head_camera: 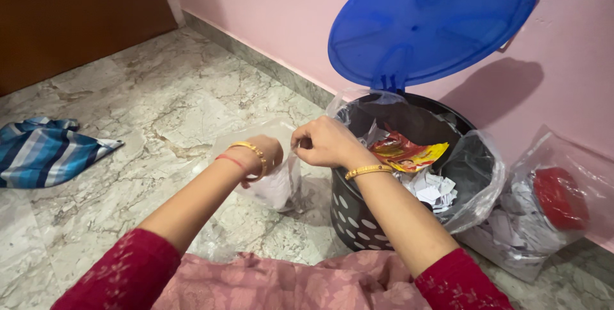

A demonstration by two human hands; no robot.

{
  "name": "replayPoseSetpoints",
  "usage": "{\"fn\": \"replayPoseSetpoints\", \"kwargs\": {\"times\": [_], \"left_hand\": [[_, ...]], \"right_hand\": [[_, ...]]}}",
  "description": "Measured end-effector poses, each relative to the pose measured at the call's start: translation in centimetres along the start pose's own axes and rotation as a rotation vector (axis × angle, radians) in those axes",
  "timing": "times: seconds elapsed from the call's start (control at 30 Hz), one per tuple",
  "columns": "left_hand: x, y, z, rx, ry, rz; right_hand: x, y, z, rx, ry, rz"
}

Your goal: The person sits on the floor and sorts trash from a bin into a plastic bag. They handle paper, wrappers, and a plastic bottle, placing them into the bag one by one.

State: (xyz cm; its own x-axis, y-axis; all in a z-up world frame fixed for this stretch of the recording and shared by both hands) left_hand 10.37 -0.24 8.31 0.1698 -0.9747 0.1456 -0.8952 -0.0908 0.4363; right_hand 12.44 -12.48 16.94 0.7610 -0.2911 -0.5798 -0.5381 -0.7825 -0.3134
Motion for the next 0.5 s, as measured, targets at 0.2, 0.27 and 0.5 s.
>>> {"fn": "replayPoseSetpoints", "kwargs": {"times": [0.2,0.27,0.5], "left_hand": [[-0.4,-5.2,4.3,-0.23,-0.269,-0.009],[-0.1,-7.1,5.2,-0.251,-0.305,-0.008],[-0.6,-9.2,12.1,-0.368,-0.352,0.019]], "right_hand": [[0.4,0.0,0.2,-0.018,-0.01,0.0],[0.3,-0.1,0.2,-0.01,0.003,-0.024],[1.2,-0.3,0.7,-0.043,0.038,0.007]]}}
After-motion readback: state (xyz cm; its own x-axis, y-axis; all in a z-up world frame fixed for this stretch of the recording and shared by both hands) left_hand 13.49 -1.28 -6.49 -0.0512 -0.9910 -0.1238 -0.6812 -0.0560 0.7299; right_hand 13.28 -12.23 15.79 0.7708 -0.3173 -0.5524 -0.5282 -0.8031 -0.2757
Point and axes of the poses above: each hand's wrist, its own y-axis away from the middle knuckle, its own z-axis out of the palm, x = y × z, the point moved 10 cm from there along -y, towards the middle knuckle, and after that the axes turned 8 degrees about -y, right-handed, at the moved point
